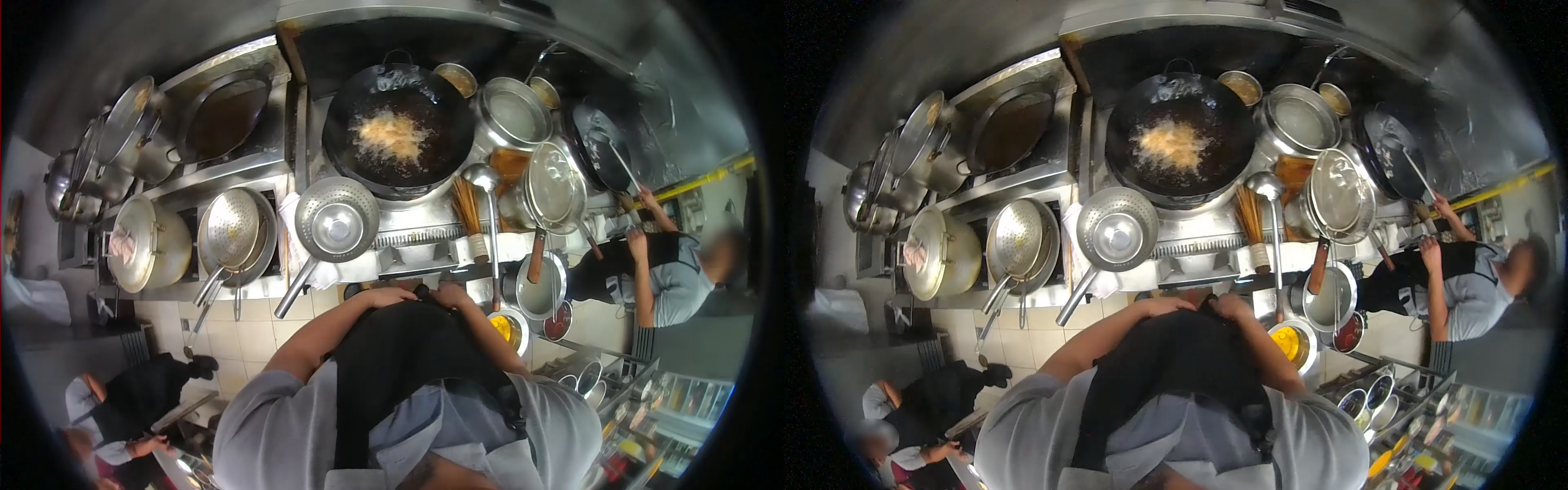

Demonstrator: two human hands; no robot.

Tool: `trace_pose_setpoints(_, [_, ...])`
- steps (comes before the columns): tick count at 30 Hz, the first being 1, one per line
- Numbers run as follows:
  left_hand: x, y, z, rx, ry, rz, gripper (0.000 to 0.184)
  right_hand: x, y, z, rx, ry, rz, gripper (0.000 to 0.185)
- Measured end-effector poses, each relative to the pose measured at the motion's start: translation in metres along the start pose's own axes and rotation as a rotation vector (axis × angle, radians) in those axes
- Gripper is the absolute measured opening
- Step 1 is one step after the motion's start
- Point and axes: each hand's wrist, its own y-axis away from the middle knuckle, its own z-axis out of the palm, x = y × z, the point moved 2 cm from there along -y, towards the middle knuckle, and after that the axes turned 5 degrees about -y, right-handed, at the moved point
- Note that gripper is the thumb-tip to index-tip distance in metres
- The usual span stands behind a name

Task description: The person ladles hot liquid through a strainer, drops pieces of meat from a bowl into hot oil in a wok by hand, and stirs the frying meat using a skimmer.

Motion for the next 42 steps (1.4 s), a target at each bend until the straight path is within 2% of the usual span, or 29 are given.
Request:
trace_pose_setpoints(2, [0.007, 0.013, 0.006, 0.022, 0.019, 0.031, 0.053, 0.038, -0.057, 0.052, 0.037, -0.033, -0.021, 0.062])
trace_pose_setpoints(4, [0.002, 0.023, 0.007, 0.083, 0.006, 0.032, 0.053, 0.030, -0.065, 0.051, 0.070, -0.063, -0.057, 0.061])
trace_pose_setpoints(6, [-0.003, 0.027, 0.009, 0.048, 0.093, 0.010, 0.055, -0.008, -0.041, 0.030, -0.073, -0.588, 0.250, 0.050])
trace_pose_setpoints(7, [-0.006, 0.028, 0.009, 0.019, 0.181, -0.010, 0.058, -0.011, -0.045, 0.030, -0.069, -0.592, 0.245, 0.050])
trace_pose_setpoints(9, [-0.022, 0.028, 0.015, 0.055, 0.161, 0.020, 0.056, -0.005, -0.069, 0.047, -0.183, -1.009, 0.203, 0.055])
trace_pose_setpoints(10, [-0.030, 0.028, 0.017, 0.094, 0.147, 0.051, 0.055, -0.006, -0.072, 0.051, -0.180, -1.011, 0.195, 0.055])
trace_pose_setpoints(12, [-0.037, 0.031, 0.019, 0.098, 0.180, 0.051, 0.053, -0.010, -0.076, 0.058, 0.024, -1.351, 0.144, 0.054])
trace_pose_setpoints(13, [-0.039, 0.033, 0.019, 0.101, 0.221, 0.053, 0.053, 0.001, -0.089, 0.068, 0.025, -1.358, 0.138, 0.054])
trace_pose_setpoints(15, [-0.041, 0.035, 0.019, 0.101, 0.239, 0.059, 0.052, 0.030, -0.121, 0.080, 0.178, -0.673, 0.112, 0.038])
trace_pose_setpoints(18, [-0.050, 0.034, 0.019, 0.099, 0.234, 0.080, 0.051, -0.004, -0.058, 0.041, 0.221, -0.580, 0.073, 0.039])
trace_pose_setpoints(19, [-0.052, 0.033, 0.019, 0.094, 0.227, 0.090, 0.051, -0.008, -0.054, 0.039, 0.226, -0.585, 0.074, 0.039])
trace_pose_setpoints(21, [-0.053, 0.029, 0.015, 0.084, 0.215, 0.108, 0.050, 0.001, -0.067, 0.046, 0.288, -0.342, 0.013, 0.045])
trace_pose_setpoints(22, [-0.049, 0.028, 0.014, 0.077, 0.208, 0.118, 0.050, 0.006, -0.076, 0.052, 0.297, -0.347, 0.017, 0.045])
trace_pose_setpoints(24, [-0.034, 0.030, 0.007, 0.076, 0.133, 0.153, 0.051, 0.018, -0.088, 0.061, 0.339, -0.200, -0.122, 0.044])
trace_pose_setpoints(26, [-0.025, 0.024, 0.004, 0.040, 0.058, 0.198, 0.051, 0.028, -0.089, 0.064, 0.358, -0.244, -0.107, 0.042])
trace_pose_setpoints(29, [-0.011, 0.017, -0.005, -0.011, -0.077, 0.104, 0.051, 0.037, -0.080, 0.063, 0.390, -0.282, -0.105, 0.038])
trace_pose_setpoints(31, [0.016, 0.019, -0.011, -0.039, 0.026, 0.090, 0.049, 0.044, -0.079, 0.067, 0.361, -0.320, -0.139, 0.037])
trace_pose_setpoints(32, [0.005, 0.011, -0.010, -0.064, 0.012, 0.092, 0.049, 0.042, -0.065, 0.057, 0.379, -0.338, -0.126, 0.037])
trace_pose_setpoints(34, [-0.016, -0.001, -0.004, -0.069, 0.125, 0.049, 0.047, 0.042, -0.039, 0.046, 0.138, -0.355, 0.021, 0.035])
trace_pose_setpoints(37, [0.001, -0.017, -0.003, -0.196, 0.234, 0.106, 0.046, 0.089, -0.057, 0.069, 0.082, -0.212, 0.146, 0.032])
trace_pose_setpoints(39, [-0.010, -0.024, 0.001, -0.180, 0.154, 0.129, 0.048, 0.103, -0.033, 0.065, -0.127, -0.621, 0.277, 0.029])
trace_pose_setpoints(42, [-0.050, -0.046, 0.003, -0.170, -0.096, 0.211, 0.054, 0.104, 0.039, 0.035, -0.142, -1.158, 0.135, 0.029])
